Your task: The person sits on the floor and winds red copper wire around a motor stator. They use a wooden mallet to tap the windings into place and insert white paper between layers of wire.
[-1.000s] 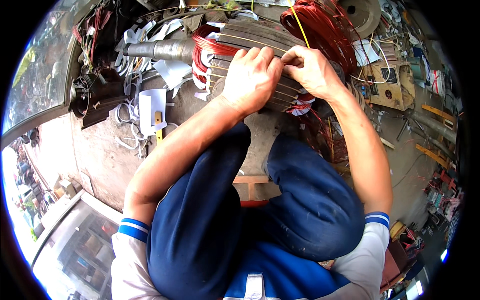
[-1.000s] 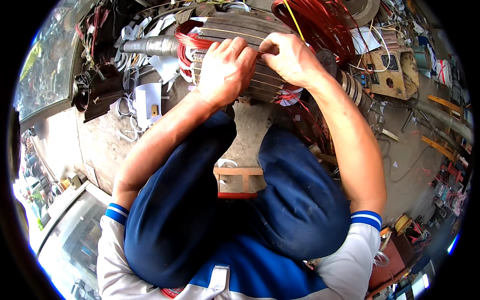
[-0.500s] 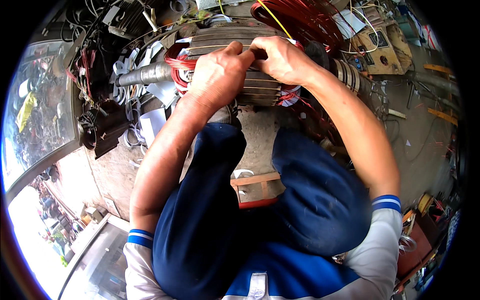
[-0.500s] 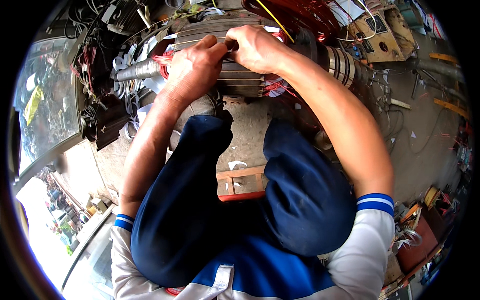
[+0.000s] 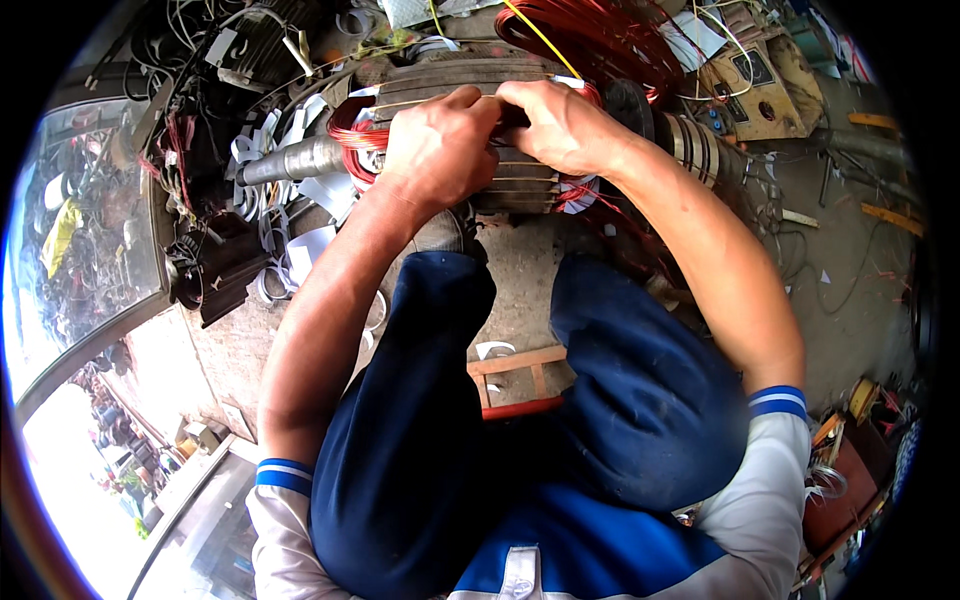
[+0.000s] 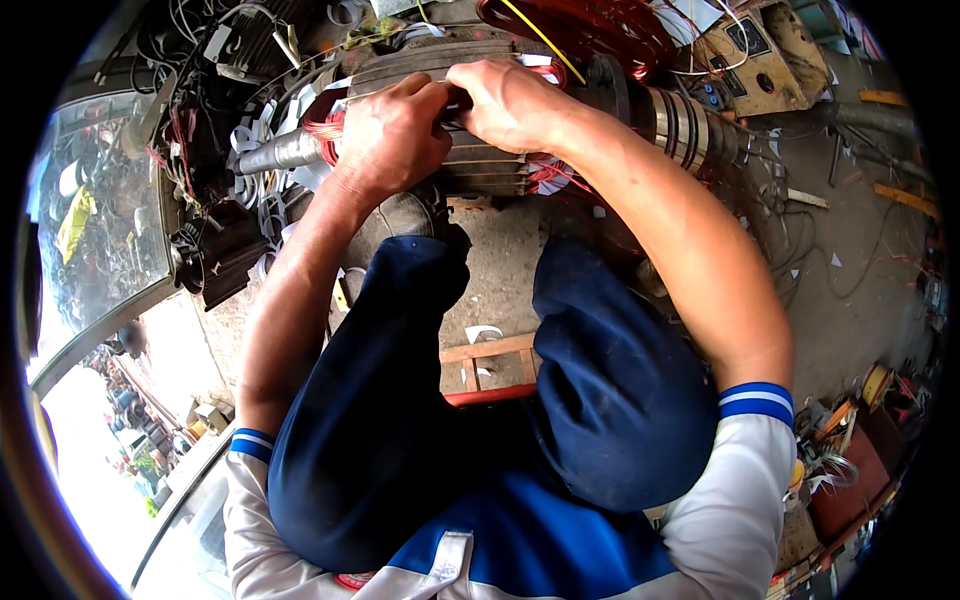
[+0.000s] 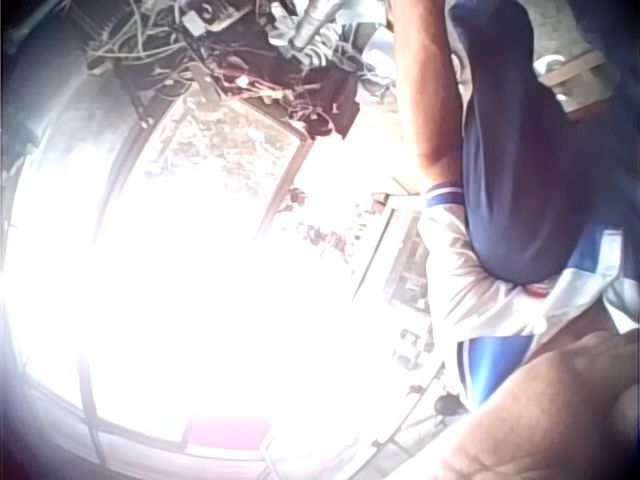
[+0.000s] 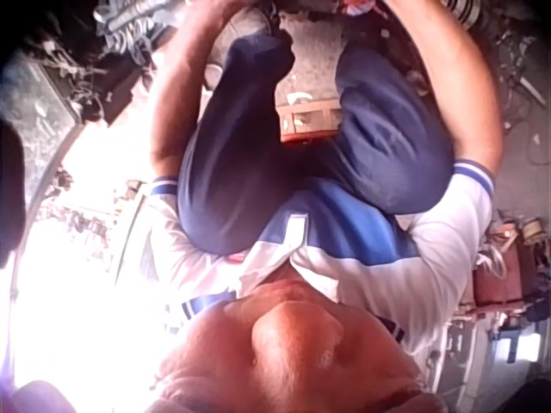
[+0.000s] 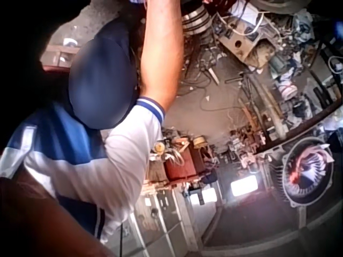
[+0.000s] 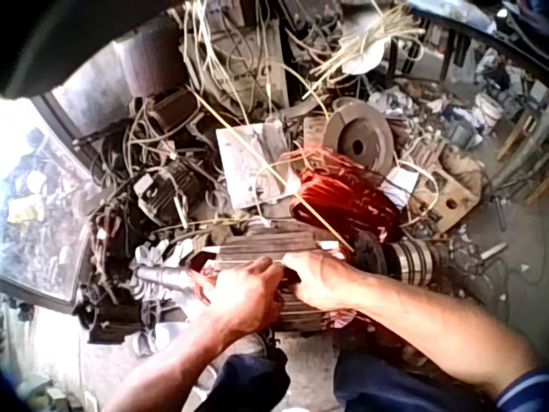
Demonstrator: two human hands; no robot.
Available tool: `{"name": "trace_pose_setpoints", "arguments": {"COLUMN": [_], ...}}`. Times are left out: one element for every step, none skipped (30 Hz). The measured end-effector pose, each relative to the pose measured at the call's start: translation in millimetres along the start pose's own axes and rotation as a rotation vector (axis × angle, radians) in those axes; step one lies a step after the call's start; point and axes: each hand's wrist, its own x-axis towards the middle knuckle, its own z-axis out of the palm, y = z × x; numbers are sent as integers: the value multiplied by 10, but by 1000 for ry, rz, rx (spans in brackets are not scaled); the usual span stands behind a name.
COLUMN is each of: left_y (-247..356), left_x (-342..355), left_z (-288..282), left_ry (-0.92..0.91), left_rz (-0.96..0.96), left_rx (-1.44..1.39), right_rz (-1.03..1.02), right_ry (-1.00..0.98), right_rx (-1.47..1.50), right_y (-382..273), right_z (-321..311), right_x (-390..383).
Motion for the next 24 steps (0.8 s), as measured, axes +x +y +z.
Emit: {"name": "trace_pose_setpoints", "arguments": {"left_y": [-15,-25,-38,-61,-76,-92,-111,-123,-126,-117,-91,-67,-35,-29,-25,-32,-24,-19,-20,-22,-23,-24,-22,-25], "left_x": [-42,-93,-141,-183,-224,-264,-311,-345,-377,-407,-428,-440,-454,-485,-518,-554,-577,-594,-601,-600,-602,-610,-599,-581], "left_z": [42,93,136,171,193,208,227,246,269,296,300,303,305,332,359,377,398,419,445,457,469,478,451,420], "left_ry": [72,144,217,317,352,387,422,434,447,460,470,486,480,487,494,505,518,530,539,549,557,544,561,578], "left_rz": [-5,-8,-12,25,44,62,79,105,118,131,144,150,133,86,38,2,-30,-63,-64,-67,-70,-92,-88,-83], "left_rx": [-28,-55,-83,-129,-114,-98,-81,-80,-78,-75,-72,-81,-96,-112,-129,-137,-153,-170,-188,-202,-216,-224,-218,-212], "right_rz": [16,1,-4,-9,-13,9,-57,-126,-196,-244,-242,-265,-289,-315,-342,-369,-397,-426,-454,-473,-465,-456,-443,-439], "right_ry": [0,-20,-19,-18,-22,-46,-9,29,67,101,130,192,253,275,297,319,337,356,374,383,369,357,345,334], "right_rx": [22,41,34,28,21,17,-25,-71,-116,-159,-195,-244,-293,-311,-329,-346,-369,-391,-412,-374,-372,-370,-372,-342], "right_y": [-3,52,92,118,110,69,48,36,31,42,57,78,95,96,100,111,148,190,214,187,178,175,173,181], "right_z": [-15,-15,-18,-18,-10,-29,8,38,72,113,170,233,286,320,342,364,382,399,405,386,373,363,343,326], "right_x": [-15,-18,-32,-41,-53,-74,-113,-154,-187,-207,-213,-208,-200,-179,-163,-142,-137,-128,-116,-104,-82,-63,-57,-38]}}
